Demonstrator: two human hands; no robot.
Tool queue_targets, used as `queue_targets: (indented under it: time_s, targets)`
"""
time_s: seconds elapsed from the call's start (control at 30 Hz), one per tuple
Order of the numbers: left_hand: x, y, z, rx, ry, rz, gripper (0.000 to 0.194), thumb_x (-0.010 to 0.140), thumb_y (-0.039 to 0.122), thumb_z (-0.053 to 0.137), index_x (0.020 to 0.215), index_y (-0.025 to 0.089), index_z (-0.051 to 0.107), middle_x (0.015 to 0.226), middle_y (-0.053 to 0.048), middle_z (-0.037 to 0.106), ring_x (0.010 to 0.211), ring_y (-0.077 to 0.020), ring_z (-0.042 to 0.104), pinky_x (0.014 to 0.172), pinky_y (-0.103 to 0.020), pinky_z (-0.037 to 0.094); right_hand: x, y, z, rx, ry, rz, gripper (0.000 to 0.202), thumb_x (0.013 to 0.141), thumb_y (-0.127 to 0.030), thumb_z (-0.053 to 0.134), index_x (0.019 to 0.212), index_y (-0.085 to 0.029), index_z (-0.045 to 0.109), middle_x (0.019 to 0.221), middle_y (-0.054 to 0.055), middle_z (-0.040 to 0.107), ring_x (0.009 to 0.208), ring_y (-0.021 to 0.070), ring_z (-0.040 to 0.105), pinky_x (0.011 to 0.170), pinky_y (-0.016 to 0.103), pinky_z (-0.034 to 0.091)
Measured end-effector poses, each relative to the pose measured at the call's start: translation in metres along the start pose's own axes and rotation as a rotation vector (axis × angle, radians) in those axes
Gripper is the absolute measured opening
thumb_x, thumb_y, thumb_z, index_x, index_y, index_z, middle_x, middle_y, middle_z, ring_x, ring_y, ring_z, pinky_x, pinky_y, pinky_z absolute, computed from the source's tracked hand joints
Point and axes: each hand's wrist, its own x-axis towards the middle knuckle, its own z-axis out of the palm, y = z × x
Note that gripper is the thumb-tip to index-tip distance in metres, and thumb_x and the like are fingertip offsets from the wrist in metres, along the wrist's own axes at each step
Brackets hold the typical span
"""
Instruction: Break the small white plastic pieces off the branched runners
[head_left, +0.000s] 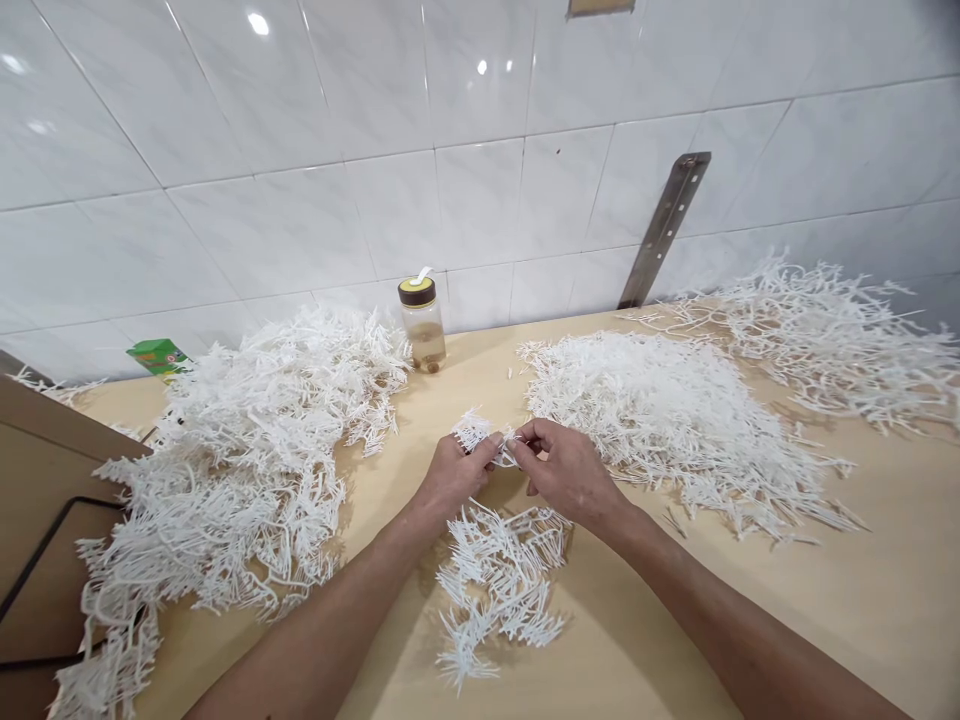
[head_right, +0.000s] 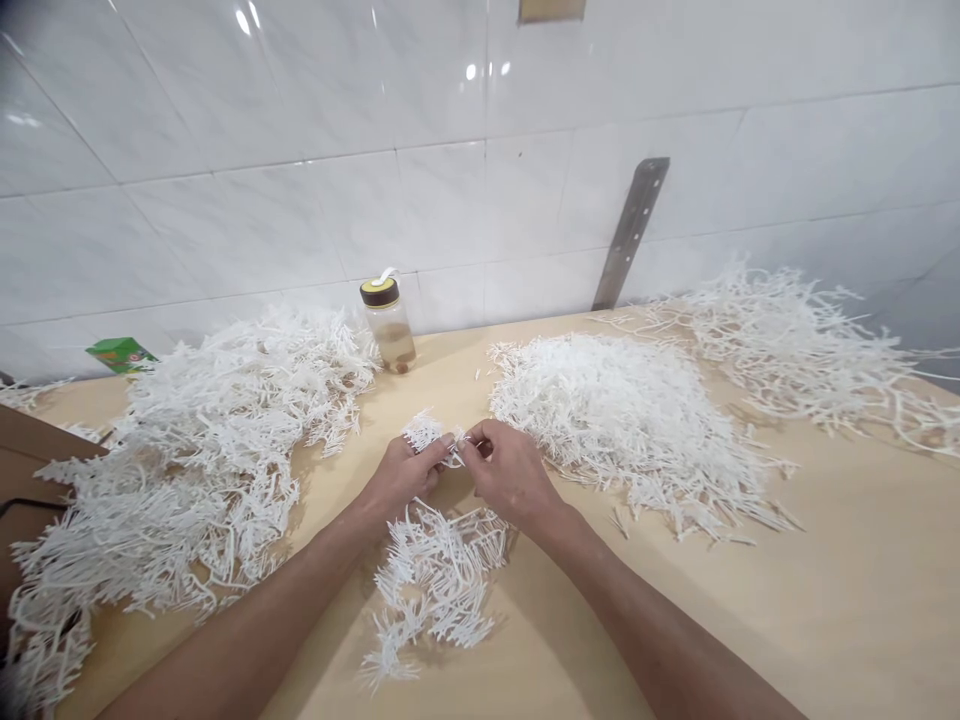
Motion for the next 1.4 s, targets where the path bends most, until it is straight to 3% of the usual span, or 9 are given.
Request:
queue_targets:
  time_s: [0.13, 0.43, 0.6, 0.77, 0.9, 1.0, 1.13, 1.27, 1.4]
  targets:
    - [0.0, -0.001, 0.0, -0.009, 0.039, -0.001, 0.046, 0.072, 0.046, 0.071, 0.05, 0.019, 0.042, 0.041, 0.007, 0.033, 0.042, -0.0064, 0.027, 0.042, -0.023, 0.019, 0.0, 0.004, 0.003, -0.067, 0.032, -0.056, 0.02, 0.087, -0.038, 0.054, 0.081, -0.02, 0.063, 0.076, 0.003, 0.07, 0.054, 0.0163, 0.065, 0.047, 0.025, 0.044]
    - [-0.004, 0.0, 0.0, -0.057, 0.05, 0.013, 0.052, 0.074, 0.048, 0.071, 0.044, 0.019, 0.039, 0.037, 0.006, 0.032, 0.039, -0.006, 0.027, 0.042, -0.024, 0.019, -0.001, 0.001, 0.006, 0.016, 0.02, -0.004, 0.02, 0.089, -0.039, 0.053, 0.079, -0.022, 0.057, 0.073, 0.002, 0.066, 0.053, 0.0157, 0.063, 0.045, 0.025, 0.045]
    - [0.0, -0.008, 0.004, -0.052, 0.138, 0.033, 0.053, 0.075, 0.046, 0.069, 0.043, 0.019, 0.037, 0.038, 0.006, 0.031, 0.041, -0.0068, 0.03, 0.043, -0.023, 0.021, -0.002, 0.003, 0.014, -0.064, 0.081, -0.238, 0.016, 0.093, -0.028, 0.048, 0.079, -0.022, 0.053, 0.075, 0.003, 0.061, 0.064, 0.0167, 0.058, 0.053, 0.027, 0.044]
    - [0.001, -0.008, 0.007, -0.108, 0.2, 0.035, 0.047, 0.072, 0.042, 0.071, 0.047, 0.019, 0.038, 0.042, 0.007, 0.03, 0.043, -0.006, 0.026, 0.043, -0.022, 0.019, -0.004, 0.003, 0.019, -0.135, 0.124, -0.451, 0.017, 0.094, -0.016, 0.043, 0.078, -0.021, 0.047, 0.073, 0.001, 0.052, 0.062, 0.0146, 0.048, 0.057, 0.027, 0.04]
    - [0.002, -0.003, -0.002, -0.086, 0.256, -0.039, 0.045, 0.072, 0.04, 0.07, 0.049, 0.02, 0.037, 0.043, 0.007, 0.029, 0.042, -0.006, 0.025, 0.041, -0.022, 0.017, -0.01, -0.004, 0.024, -0.135, 0.12, -0.555, 0.017, 0.095, -0.013, 0.04, 0.081, -0.021, 0.046, 0.076, 0.002, 0.05, 0.065, 0.0149, 0.046, 0.06, 0.028, 0.04]
    - [0.006, -0.001, -0.012, -0.067, 0.222, -0.049, 0.049, 0.075, 0.043, 0.068, 0.047, 0.021, 0.034, 0.041, 0.008, 0.026, 0.04, -0.0058, 0.023, 0.04, -0.023, 0.016, -0.015, -0.011, 0.028, -0.08, 0.098, -0.627, 0.016, 0.094, -0.012, 0.041, 0.082, -0.022, 0.046, 0.079, 0.002, 0.052, 0.066, 0.0149, 0.048, 0.059, 0.027, 0.041]
    - [0.012, -0.003, -0.016, -0.142, 0.131, 0.022, 0.053, 0.072, 0.052, 0.07, 0.047, 0.02, 0.036, 0.041, 0.008, 0.024, 0.041, -0.0047, 0.02, 0.042, -0.022, 0.014, -0.012, -0.008, 0.02, 0.001, 0.2, -0.511, 0.01, 0.089, -0.013, 0.048, 0.084, -0.022, 0.049, 0.087, 0.005, 0.061, 0.07, 0.0153, 0.057, 0.053, 0.024, 0.044]
    - [0.013, -0.006, -0.013, -0.183, 0.058, 0.025, 0.054, 0.066, 0.056, 0.074, 0.049, 0.019, 0.039, 0.042, 0.008, 0.028, 0.041, -0.0044, 0.023, 0.042, -0.023, 0.014, 0.003, 0.007, -0.003, -0.174, 0.305, -0.228, 0.006, 0.085, -0.018, 0.055, 0.083, -0.022, 0.053, 0.067, 0.0, 0.06, 0.054, 0.0148, 0.055, 0.053, 0.028, 0.043]
    - [0.01, -0.006, -0.01, -0.186, 0.019, 0.015, 0.052, 0.068, 0.056, 0.073, 0.05, 0.019, 0.04, 0.042, 0.008, 0.029, 0.04, -0.0045, 0.024, 0.042, -0.023, 0.014, 0.01, 0.015, -0.018, -0.339, 0.31, -0.246, 0.009, 0.088, -0.023, 0.056, 0.079, -0.021, 0.057, 0.078, 0.003, 0.064, 0.055, 0.0141, 0.055, 0.06, 0.031, 0.044]
